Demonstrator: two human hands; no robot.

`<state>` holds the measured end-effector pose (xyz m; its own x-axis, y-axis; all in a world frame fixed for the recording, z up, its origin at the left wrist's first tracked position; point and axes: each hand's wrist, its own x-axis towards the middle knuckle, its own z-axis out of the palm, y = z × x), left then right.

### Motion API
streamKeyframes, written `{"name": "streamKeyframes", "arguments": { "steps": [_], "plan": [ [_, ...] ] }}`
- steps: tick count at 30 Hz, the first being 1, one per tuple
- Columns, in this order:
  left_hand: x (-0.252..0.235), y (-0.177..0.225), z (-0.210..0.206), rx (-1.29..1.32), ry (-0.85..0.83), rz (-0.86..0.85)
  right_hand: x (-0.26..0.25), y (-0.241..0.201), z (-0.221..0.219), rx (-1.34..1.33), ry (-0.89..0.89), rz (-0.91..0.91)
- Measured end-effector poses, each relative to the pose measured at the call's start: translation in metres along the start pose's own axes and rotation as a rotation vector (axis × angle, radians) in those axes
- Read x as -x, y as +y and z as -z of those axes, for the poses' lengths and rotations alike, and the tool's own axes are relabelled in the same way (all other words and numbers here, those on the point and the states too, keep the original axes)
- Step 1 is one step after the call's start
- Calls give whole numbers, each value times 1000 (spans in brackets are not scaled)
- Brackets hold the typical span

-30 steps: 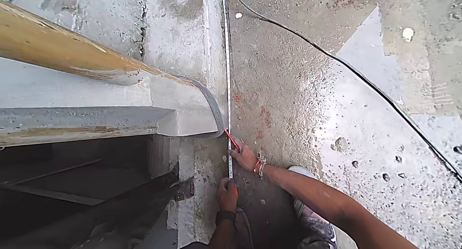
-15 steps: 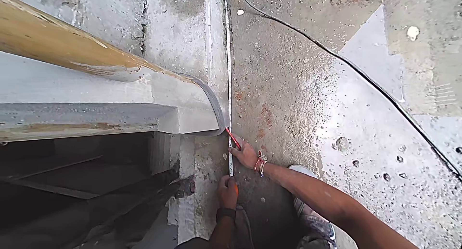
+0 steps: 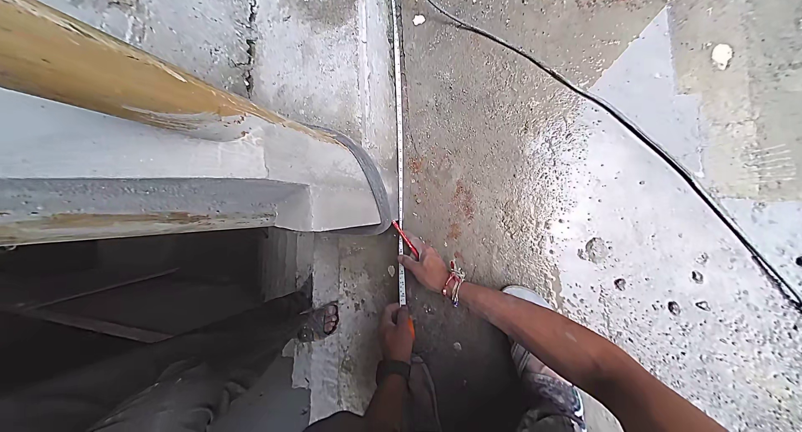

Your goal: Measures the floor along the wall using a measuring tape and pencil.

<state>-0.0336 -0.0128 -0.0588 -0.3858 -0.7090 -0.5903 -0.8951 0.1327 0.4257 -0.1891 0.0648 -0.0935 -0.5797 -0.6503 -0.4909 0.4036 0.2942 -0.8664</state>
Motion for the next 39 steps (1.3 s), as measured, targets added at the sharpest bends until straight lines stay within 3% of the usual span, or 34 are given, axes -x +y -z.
{"name": "streamKeyframes", "arguments": {
  "steps": [39],
  "plan": [
    [0,3,-1,-1,4,2,-1,3,-3,25,23,28]
  ]
}}
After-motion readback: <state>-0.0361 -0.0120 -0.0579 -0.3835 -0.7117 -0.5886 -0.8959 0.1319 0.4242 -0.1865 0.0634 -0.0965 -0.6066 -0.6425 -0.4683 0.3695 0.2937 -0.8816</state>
